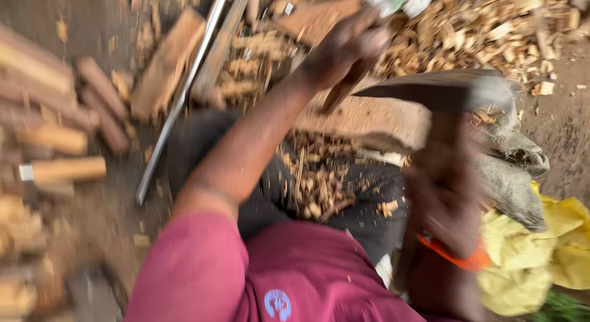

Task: The person sits on the ground and uses a hammer to strike a chisel, shaping a small wooden dowel held against a larger wooden block. Wood shavings accumulate around the work area as the dowel is gradually refined.

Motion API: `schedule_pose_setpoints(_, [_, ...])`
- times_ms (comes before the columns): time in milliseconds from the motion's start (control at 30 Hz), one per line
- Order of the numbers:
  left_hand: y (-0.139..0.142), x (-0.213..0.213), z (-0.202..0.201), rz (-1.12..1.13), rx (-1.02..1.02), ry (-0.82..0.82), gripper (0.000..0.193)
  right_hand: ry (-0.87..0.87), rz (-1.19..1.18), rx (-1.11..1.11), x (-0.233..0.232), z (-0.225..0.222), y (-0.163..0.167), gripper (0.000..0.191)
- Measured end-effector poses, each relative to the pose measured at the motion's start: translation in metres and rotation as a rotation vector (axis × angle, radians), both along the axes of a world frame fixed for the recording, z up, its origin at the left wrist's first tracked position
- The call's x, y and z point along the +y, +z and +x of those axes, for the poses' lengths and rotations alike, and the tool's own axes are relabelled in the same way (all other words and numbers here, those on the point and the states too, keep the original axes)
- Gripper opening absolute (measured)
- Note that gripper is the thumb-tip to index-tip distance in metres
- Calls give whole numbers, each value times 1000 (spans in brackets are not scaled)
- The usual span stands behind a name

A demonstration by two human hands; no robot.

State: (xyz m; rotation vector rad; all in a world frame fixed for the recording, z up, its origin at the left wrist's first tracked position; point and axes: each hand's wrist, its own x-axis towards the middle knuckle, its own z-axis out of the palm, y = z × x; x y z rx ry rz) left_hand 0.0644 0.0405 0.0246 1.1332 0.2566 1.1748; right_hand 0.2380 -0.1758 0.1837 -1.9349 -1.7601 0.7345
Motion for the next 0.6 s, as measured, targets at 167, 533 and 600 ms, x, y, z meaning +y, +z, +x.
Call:
schedule_pose_setpoints(167, [-8, 10, 5, 80, -91, -10, 35, -146, 463, 651, -13, -25, 45, 94])
schedule_pose_setpoints(533, [-13, 18, -3, 111, -28, 0, 37, -64, 14, 366, -10, 11, -8, 67])
schedule_pose_setpoints(600, [-11, 17, -4, 145, -56, -35, 37, -91, 251, 636, -18, 7, 10, 92])
